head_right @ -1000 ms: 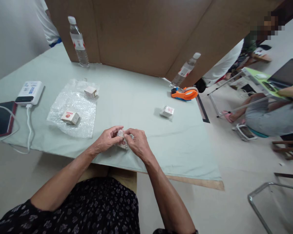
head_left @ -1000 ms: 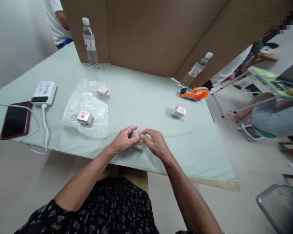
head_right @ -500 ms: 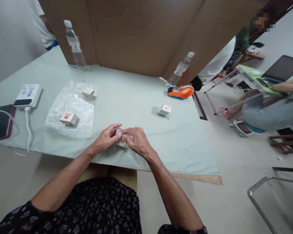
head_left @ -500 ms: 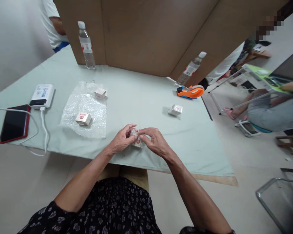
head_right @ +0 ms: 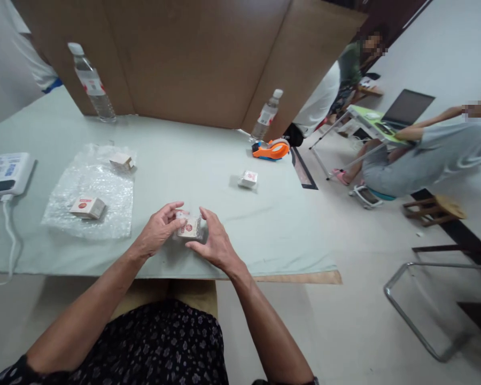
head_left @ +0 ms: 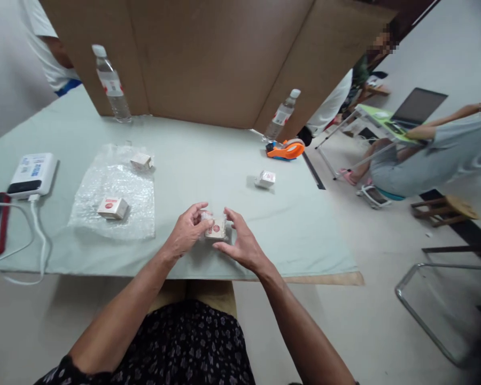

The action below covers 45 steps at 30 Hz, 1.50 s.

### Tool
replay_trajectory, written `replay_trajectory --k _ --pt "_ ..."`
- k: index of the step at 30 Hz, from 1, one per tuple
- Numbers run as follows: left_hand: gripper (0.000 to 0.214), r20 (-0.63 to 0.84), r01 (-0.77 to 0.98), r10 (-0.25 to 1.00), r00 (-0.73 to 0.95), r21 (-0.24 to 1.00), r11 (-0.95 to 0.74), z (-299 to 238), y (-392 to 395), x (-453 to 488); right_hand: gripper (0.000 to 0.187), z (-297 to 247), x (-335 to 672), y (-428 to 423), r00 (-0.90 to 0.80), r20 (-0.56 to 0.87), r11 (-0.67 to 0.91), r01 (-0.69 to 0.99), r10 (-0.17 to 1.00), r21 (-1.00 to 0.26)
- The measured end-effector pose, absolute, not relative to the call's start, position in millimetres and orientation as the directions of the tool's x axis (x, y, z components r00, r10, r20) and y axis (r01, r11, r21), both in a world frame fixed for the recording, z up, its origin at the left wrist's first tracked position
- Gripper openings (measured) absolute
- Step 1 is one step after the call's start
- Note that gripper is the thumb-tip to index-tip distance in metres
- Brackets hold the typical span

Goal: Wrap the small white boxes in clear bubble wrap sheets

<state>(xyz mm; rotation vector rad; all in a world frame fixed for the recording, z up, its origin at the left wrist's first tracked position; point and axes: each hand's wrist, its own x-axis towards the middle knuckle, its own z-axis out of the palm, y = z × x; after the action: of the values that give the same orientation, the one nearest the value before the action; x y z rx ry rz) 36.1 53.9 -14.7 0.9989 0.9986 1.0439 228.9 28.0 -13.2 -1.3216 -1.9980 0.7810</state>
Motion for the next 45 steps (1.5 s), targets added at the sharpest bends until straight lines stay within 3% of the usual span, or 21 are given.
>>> replay_trajectory --k 5,11,15,21,28,37,45 --pt "0.063 -0.163 -0.195 0.971 0.177 0.961 0.197 -16 62 63 0.068 -16 237 32 -0.231 0.262 0.342 0.756 0.937 -0.558" --pt "0.056 -0.133 -0.159 0.975 0.176 0.974 0.162 -18 87 94 0.053 -13 261 54 -0.178 0.326 0.334 0.786 0.928 -0.52" --pt "0.055 -0.079 -0.182 0.98 0.18 0.977 0.112 -10 122 112 0.055 -5 276 90 -0.147 0.343 0.318 0.791 0.928 -0.523" --pt "0.061 -0.089 -0.2 0.979 0.186 0.971 0.127 -5 166 125 0.083 -13 314 107 -0.119 0.355 0.305 0.789 0.927 -0.533" --pt "0.061 -0.118 -0.025 0.985 0.122 0.992 0.122 -10 212 137 0.055 -67 352 66 0.101 0.334 0.054 0.903 0.937 -0.426" --pt "0.07 -0.074 0.205 0.98 0.186 0.978 0.035 -20 255 180 0.05 -80 349 58 0.057 0.395 0.08 0.943 0.917 -0.322" --pt "0.063 -0.093 0.278 0.985 0.146 0.959 0.049 -28 261 189 0.048 -75 346 55 0.043 0.385 0.094 0.939 0.922 -0.331"
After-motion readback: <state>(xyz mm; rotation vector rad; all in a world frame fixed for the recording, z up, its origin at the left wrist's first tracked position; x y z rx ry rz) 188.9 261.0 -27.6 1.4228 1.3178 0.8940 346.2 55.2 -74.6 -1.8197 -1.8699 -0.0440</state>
